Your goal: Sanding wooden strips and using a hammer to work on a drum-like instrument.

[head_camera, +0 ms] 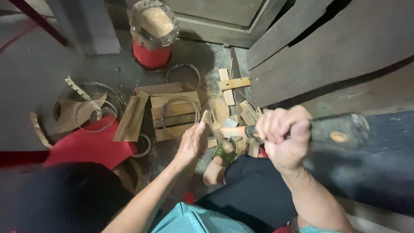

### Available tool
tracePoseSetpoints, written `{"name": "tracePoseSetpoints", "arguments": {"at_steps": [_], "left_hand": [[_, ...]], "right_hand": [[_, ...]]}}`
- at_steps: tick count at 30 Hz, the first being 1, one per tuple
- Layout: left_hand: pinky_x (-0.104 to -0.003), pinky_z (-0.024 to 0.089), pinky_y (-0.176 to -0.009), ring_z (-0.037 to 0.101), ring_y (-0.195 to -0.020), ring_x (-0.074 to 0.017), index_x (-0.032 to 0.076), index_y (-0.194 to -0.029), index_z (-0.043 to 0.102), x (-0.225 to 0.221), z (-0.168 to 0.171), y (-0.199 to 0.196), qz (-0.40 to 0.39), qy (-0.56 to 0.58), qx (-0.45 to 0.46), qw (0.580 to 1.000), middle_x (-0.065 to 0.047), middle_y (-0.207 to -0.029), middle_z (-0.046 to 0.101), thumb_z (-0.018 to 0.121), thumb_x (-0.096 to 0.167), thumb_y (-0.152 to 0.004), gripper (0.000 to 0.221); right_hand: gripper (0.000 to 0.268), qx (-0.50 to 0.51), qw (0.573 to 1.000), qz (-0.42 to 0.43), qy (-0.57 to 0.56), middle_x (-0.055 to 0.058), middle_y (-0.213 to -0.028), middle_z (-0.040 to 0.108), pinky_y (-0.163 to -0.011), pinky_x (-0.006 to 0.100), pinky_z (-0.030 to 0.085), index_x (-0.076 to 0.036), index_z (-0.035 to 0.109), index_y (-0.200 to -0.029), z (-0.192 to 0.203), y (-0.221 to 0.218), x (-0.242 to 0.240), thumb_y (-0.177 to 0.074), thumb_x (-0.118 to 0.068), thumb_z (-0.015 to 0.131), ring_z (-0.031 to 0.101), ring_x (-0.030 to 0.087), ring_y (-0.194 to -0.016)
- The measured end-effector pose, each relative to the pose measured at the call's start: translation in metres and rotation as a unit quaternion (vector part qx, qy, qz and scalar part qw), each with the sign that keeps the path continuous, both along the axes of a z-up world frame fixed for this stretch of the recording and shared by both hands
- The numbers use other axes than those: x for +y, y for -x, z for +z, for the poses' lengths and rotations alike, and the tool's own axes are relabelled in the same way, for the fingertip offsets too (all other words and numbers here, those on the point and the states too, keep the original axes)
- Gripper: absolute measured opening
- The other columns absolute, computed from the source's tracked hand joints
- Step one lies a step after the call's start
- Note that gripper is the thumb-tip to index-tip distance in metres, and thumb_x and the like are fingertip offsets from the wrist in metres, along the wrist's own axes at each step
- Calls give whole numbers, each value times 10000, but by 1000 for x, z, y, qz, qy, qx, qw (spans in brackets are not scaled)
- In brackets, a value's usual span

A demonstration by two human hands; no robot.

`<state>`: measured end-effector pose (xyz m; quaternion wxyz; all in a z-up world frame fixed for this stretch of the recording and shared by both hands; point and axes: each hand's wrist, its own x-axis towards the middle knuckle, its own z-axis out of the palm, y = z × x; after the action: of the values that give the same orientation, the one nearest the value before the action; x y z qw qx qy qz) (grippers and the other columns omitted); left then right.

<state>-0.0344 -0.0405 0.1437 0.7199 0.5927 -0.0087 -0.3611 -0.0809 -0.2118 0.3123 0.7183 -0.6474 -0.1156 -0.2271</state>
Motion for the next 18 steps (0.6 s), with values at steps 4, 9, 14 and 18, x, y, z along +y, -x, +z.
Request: {"name": "tracePoseSetpoints", "arguments": {"at_steps": [4, 9, 14, 18], "left_hand": [[-328, 550, -397, 643, -484, -236, 51, -879, 623, 1, -30, 2, -14, -7, 2, 1000, -176, -622, 636, 472, 522, -1063, 527], [-387, 585, -401, 696, -468, -280, -5, -888, 641, 1, -78, 34, -19, -27, 12, 999, -221, -651, 707, 616, 430, -1013, 454], [-377, 583, -420, 704, -511, -277, -24, -945, 644, 2, -120, 42, -82, -88, 1, 993, -224, -712, 720, 631, 343, -1017, 373], [-420, 600, -491, 730, -568, -273, 15, -1212, 672, 4, -159, 20, -172, -185, -32, 967, -182, -818, 765, 626, 293, -1015, 344]], "right_hand": [[474, 5, 1000, -12, 21, -81, -475, 371, -502, 216, 439, -192, 456, -760, -32, -14, -9, -1099, -517, 394, 397, 48, -425], [458, 93, 993, -71, -8, -38, -440, 330, -475, 227, 448, -144, 459, -706, -65, -24, -15, -1122, -333, 437, 411, 63, -394], [447, 149, 984, -103, 3, -72, -444, 297, -506, 208, 443, -168, 470, -704, -106, -27, -32, -1130, -301, 467, 376, 63, -393], [545, 262, 949, -173, 23, -82, -436, 344, -543, 230, 469, -196, 467, -613, -134, -38, -24, -1111, -411, 521, 414, 84, -398]]}}
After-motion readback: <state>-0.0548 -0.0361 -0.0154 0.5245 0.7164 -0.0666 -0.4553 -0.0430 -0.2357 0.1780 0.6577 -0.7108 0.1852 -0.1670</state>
